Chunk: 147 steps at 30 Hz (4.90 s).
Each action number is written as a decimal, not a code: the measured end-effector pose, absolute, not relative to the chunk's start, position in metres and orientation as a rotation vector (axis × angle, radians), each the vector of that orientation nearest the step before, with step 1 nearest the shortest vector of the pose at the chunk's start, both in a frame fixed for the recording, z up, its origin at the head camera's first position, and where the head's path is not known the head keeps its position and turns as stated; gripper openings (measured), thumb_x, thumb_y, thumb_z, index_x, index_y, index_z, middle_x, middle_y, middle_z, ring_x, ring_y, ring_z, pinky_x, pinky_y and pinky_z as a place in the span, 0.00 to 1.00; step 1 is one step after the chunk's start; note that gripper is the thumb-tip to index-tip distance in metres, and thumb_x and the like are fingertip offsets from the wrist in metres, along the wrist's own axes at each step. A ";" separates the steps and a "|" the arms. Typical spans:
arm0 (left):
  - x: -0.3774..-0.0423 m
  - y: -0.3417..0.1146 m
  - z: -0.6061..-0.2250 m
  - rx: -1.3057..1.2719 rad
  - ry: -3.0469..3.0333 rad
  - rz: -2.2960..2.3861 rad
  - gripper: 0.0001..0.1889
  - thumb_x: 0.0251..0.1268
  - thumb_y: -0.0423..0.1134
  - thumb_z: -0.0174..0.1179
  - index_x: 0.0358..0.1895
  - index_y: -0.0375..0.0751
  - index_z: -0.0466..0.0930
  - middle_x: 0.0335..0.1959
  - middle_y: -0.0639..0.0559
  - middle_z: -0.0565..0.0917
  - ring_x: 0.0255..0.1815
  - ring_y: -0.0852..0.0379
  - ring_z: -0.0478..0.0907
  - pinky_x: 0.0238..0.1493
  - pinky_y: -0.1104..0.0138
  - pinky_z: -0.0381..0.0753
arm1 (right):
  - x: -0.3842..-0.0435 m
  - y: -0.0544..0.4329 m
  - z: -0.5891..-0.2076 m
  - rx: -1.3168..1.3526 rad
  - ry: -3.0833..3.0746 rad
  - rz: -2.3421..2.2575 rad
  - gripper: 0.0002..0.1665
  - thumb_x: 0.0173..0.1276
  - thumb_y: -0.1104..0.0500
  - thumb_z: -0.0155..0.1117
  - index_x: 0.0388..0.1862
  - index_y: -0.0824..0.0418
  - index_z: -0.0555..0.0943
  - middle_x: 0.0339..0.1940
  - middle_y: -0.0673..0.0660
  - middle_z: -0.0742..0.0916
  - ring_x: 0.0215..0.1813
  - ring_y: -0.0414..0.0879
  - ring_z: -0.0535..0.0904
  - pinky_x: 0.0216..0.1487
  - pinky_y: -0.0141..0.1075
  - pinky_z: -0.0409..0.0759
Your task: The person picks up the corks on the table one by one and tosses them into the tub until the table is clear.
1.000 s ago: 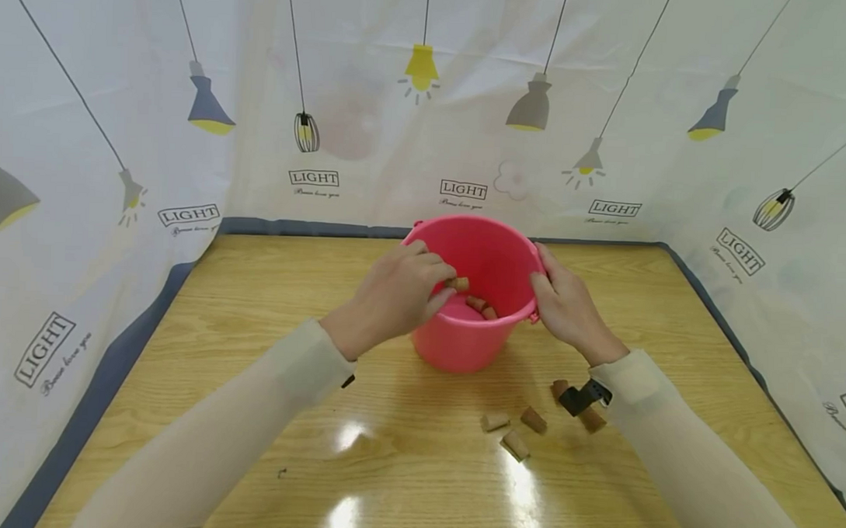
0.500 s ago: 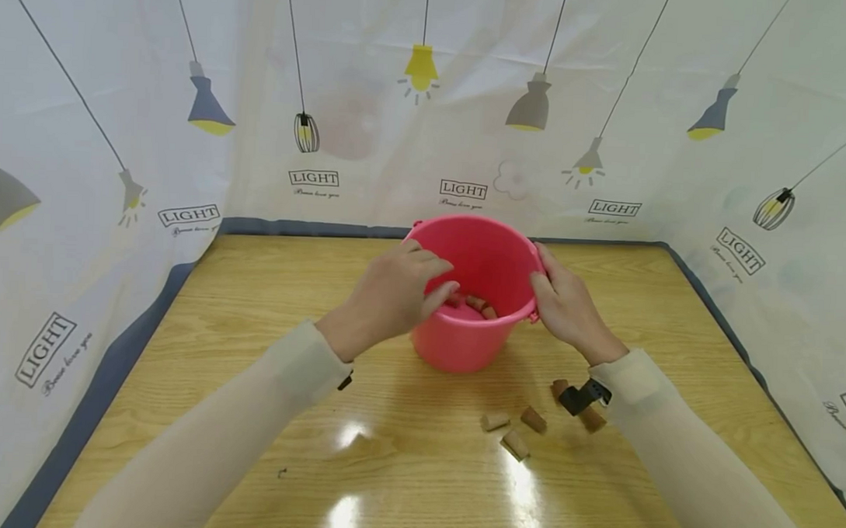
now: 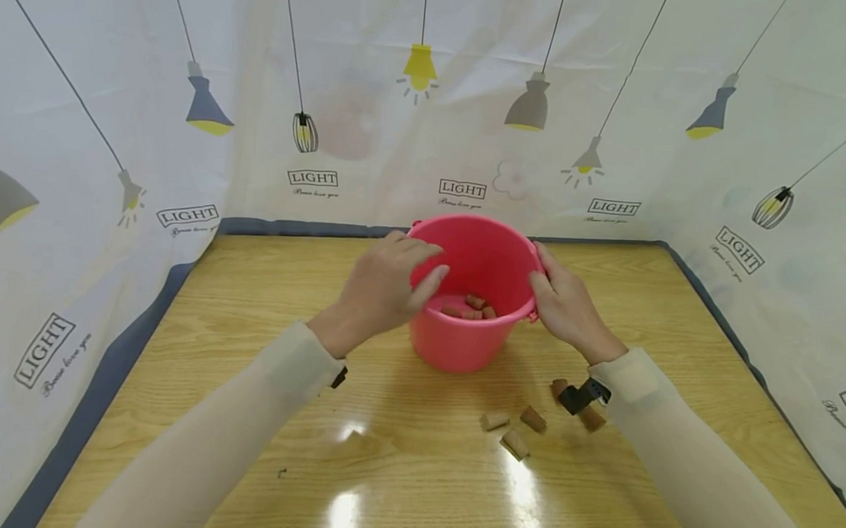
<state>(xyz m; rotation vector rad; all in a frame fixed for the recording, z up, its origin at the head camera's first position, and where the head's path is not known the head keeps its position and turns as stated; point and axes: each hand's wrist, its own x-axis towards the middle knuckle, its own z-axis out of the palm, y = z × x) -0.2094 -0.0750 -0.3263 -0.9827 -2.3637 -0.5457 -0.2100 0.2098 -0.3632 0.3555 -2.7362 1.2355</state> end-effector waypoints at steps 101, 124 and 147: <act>-0.227 -0.079 -0.368 -0.538 -2.747 -1.235 0.38 0.74 0.44 0.40 0.84 0.39 0.42 0.80 0.43 0.57 0.71 0.44 0.67 0.68 0.46 0.73 | -0.189 0.241 -0.360 0.386 -2.686 1.054 0.34 0.86 0.47 0.38 0.77 0.68 0.67 0.72 0.68 0.76 0.71 0.66 0.71 0.68 0.64 0.68; -0.225 -0.080 -0.366 -0.533 -2.760 -1.249 0.38 0.74 0.43 0.40 0.84 0.39 0.41 0.80 0.43 0.57 0.69 0.44 0.68 0.67 0.45 0.73 | -0.166 0.263 -0.365 0.401 -2.805 0.703 0.29 0.80 0.52 0.55 0.68 0.71 0.75 0.63 0.71 0.81 0.58 0.66 0.80 0.53 0.64 0.77; -0.225 -0.079 -0.367 -0.520 -2.772 -1.256 0.38 0.75 0.42 0.41 0.84 0.40 0.40 0.81 0.44 0.55 0.72 0.45 0.65 0.69 0.45 0.71 | -0.158 0.271 -0.378 0.598 -3.063 0.441 0.27 0.60 0.57 0.78 0.55 0.69 0.84 0.54 0.66 0.87 0.56 0.65 0.82 0.56 0.60 0.79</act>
